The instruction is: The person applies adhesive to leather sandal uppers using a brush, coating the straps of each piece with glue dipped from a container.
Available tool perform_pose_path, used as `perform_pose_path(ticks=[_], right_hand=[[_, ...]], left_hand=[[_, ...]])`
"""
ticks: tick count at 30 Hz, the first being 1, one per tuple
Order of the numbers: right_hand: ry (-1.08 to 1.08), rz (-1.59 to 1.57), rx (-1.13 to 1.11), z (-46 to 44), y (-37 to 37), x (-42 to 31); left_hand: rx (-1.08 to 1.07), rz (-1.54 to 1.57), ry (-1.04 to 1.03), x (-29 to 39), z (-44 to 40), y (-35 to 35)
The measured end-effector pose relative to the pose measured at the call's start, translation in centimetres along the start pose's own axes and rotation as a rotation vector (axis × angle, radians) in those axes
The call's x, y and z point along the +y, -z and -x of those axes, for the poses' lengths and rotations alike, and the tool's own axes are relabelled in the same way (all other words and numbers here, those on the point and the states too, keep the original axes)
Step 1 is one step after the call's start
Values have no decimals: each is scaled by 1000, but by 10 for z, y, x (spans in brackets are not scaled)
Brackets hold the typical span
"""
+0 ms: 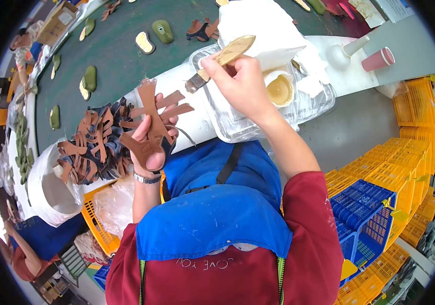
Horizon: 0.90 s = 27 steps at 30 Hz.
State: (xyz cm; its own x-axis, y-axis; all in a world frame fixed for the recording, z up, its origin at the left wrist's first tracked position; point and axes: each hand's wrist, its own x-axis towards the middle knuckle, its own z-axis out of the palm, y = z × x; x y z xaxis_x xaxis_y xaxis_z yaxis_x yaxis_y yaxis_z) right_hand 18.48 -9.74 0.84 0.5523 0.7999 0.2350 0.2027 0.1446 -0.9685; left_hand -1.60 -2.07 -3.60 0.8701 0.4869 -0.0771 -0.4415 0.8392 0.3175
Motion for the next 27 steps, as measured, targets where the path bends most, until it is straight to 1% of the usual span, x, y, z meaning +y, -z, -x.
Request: perform_pose_path(ticks=[3, 5, 7, 9, 17, 18, 20, 21, 23, 24, 25, 27], right_hand=[[21, -91, 100, 1, 6, -7], [-18, -190, 101, 4, 7, -13], [-61, -247, 83, 8, 8, -11], [-61, -238, 49, 13, 4, -9], [54, 47, -15, 14, -2, 8], [70, 50, 16, 15, -1, 9], [103, 54, 72, 15, 2, 9], [81, 4, 95, 15, 3, 8], [38, -98, 142, 15, 8, 4], [-68, -190, 137, 19, 12, -2], [-63, -203, 136, 24, 10, -3], [-53, -228, 134, 33, 7, -4]], left_hand=[[10, -1, -7, 1, -2, -2], [29, 11, 0, 0, -2, 0], [-22, 25, 9, 1, -4, 7], [-78, 31, 29, 1, -5, 12], [8, 139, 40, -3, -4, 10], [11, 158, 40, -3, -4, 6], [95, 68, -5, -4, -3, -6], [137, 23, -29, -4, -3, -9], [148, 39, -38, -3, -4, -5], [168, 52, -42, -3, -5, -6], [188, 67, -45, -4, -6, -6], [162, 93, -46, -3, -6, 4]])
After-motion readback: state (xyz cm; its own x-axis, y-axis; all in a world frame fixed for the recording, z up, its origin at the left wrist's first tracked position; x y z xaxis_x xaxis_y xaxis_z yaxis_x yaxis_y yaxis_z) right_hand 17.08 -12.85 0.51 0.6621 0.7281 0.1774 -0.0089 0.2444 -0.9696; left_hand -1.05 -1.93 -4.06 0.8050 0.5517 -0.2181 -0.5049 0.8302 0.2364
